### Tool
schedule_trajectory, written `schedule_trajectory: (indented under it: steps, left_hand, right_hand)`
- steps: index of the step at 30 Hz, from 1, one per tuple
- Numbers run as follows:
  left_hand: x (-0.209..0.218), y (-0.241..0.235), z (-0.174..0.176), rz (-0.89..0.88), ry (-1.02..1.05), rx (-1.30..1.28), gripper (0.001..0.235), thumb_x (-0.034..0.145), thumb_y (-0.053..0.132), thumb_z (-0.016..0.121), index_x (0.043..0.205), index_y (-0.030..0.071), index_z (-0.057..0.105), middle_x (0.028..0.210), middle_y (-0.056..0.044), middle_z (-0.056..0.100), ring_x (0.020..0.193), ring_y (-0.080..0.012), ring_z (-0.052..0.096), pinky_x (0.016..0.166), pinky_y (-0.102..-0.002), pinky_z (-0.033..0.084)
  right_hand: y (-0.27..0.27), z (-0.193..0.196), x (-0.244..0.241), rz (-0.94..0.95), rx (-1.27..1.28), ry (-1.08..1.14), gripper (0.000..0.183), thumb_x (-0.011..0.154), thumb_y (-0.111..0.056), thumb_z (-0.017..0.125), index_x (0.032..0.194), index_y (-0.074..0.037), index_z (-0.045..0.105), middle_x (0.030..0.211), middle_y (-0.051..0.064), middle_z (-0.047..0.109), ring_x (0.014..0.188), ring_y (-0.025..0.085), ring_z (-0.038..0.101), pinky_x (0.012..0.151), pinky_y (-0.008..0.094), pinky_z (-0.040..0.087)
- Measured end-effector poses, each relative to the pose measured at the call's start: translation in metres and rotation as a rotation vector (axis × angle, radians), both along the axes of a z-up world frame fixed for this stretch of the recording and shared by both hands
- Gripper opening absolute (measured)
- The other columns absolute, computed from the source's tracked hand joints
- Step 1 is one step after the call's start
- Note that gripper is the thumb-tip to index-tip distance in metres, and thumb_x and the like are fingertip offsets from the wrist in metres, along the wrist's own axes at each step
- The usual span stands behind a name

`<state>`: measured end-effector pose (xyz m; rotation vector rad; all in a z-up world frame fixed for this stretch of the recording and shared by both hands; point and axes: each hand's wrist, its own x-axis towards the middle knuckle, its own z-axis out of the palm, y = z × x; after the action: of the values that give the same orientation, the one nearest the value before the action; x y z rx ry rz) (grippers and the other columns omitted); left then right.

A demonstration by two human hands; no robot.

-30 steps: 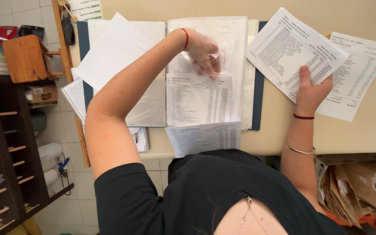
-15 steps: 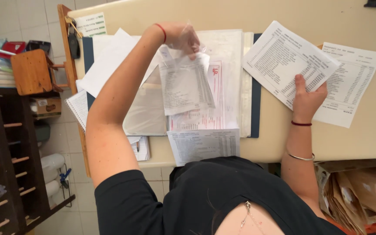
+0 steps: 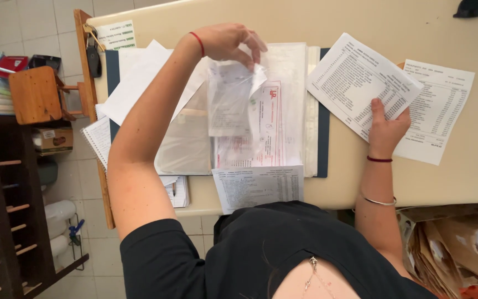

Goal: Sorting and organizing a large stack of paper documents and invoices on a counter

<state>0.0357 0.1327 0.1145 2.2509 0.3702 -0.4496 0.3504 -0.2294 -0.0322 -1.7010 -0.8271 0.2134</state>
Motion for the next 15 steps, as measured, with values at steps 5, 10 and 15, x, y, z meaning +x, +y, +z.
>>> schedule_trajectory:
  steps: [5,10,15]
  left_hand:
    - [0.016,-0.004,-0.025,0.087,0.015,0.033,0.025,0.102,0.030,0.070,0.124,0.023,0.081,0.121,0.000,0.080,0.107,-0.0223,0.071,0.092,-0.039,0.052]
    - [0.022,0.010,-0.022,0.169,0.019,0.090,0.029,0.100,0.035,0.073,0.124,0.022,0.079,0.115,0.002,0.079,0.100,-0.0194,0.069,0.084,-0.036,0.051]
    - [0.027,0.013,-0.007,0.258,0.135,0.080,0.054,0.091,0.004,0.037,0.123,0.028,0.074,0.125,0.008,0.074,0.101,-0.0200,0.067,0.077,-0.036,0.051]
  right_hand:
    - [-0.001,0.007,-0.004,0.013,-0.008,-0.006,0.040,0.107,-0.010,0.084,0.138,0.007,0.066,0.138,0.022,0.073,0.129,0.036,0.069,0.111,0.048,0.057]
    - [0.001,0.010,-0.007,0.013,0.021,0.012,0.039,0.107,-0.005,0.082,0.139,0.008,0.066,0.140,0.022,0.072,0.131,0.036,0.069,0.113,0.048,0.058]
    - [0.002,0.011,-0.007,0.048,0.061,0.003,0.041,0.109,-0.007,0.082,0.143,0.007,0.063,0.144,0.023,0.069,0.135,0.037,0.066,0.116,0.049,0.055]
